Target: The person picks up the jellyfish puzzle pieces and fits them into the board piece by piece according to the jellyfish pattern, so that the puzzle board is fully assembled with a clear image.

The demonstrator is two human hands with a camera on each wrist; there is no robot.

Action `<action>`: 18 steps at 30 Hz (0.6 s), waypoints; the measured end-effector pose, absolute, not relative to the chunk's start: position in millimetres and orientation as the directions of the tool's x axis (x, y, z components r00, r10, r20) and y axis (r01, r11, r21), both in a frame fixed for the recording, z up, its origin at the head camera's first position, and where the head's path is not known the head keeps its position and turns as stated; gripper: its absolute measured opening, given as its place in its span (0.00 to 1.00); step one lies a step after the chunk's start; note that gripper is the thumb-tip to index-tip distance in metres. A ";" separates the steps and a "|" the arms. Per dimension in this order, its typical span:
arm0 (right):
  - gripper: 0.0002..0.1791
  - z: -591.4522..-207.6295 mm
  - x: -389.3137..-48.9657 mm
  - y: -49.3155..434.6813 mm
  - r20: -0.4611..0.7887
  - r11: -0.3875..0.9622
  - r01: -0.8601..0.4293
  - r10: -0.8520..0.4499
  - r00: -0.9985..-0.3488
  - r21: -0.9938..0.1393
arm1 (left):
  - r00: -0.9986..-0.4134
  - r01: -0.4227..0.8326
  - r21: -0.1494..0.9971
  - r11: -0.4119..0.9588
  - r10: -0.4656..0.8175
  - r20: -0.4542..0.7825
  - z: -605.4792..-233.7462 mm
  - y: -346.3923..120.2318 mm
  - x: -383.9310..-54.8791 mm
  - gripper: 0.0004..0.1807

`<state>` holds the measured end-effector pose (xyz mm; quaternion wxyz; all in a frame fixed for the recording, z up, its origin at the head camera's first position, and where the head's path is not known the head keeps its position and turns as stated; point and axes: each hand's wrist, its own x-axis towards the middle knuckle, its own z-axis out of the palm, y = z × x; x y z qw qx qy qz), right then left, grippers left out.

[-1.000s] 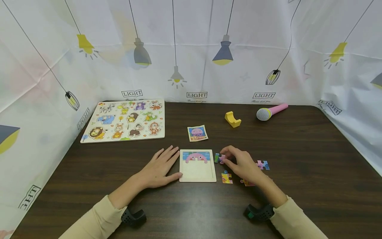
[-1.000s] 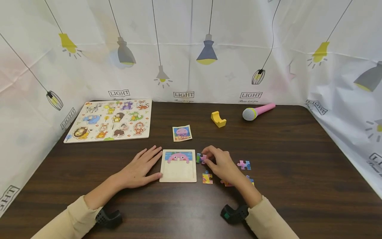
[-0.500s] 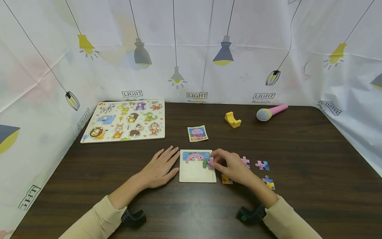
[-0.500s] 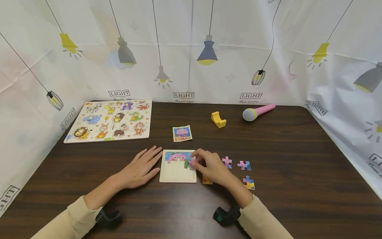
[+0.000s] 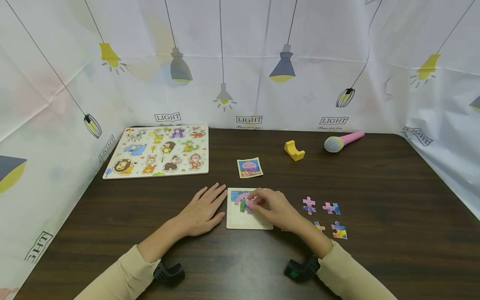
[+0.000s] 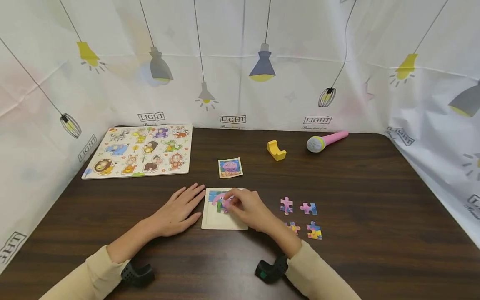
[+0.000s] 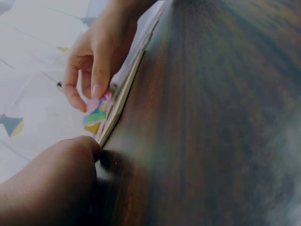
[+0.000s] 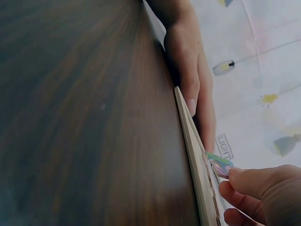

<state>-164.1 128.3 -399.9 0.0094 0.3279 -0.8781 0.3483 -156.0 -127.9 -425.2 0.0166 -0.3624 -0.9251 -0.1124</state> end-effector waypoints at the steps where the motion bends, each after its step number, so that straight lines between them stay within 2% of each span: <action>1: 0.11 -400.4 -164.3 126.7 0.253 0.538 -0.589 -0.572 -0.780 -0.602 | -0.736 0.675 0.191 0.712 0.667 0.113 -425.2 -128.0 -156.0 0.32; 9: 0.11 -402.9 -165.5 115.3 0.258 0.533 -0.596 -0.576 -0.776 -0.601 | -0.727 0.686 0.186 0.704 0.675 0.127 -424.8 -128.4 -156.3 0.33; 18: 0.08 -408.9 -167.2 106.4 0.302 0.565 -0.639 -0.578 -0.758 -0.521 | -0.726 0.686 0.195 0.701 0.676 0.127 -425.4 -128.8 -156.8 0.34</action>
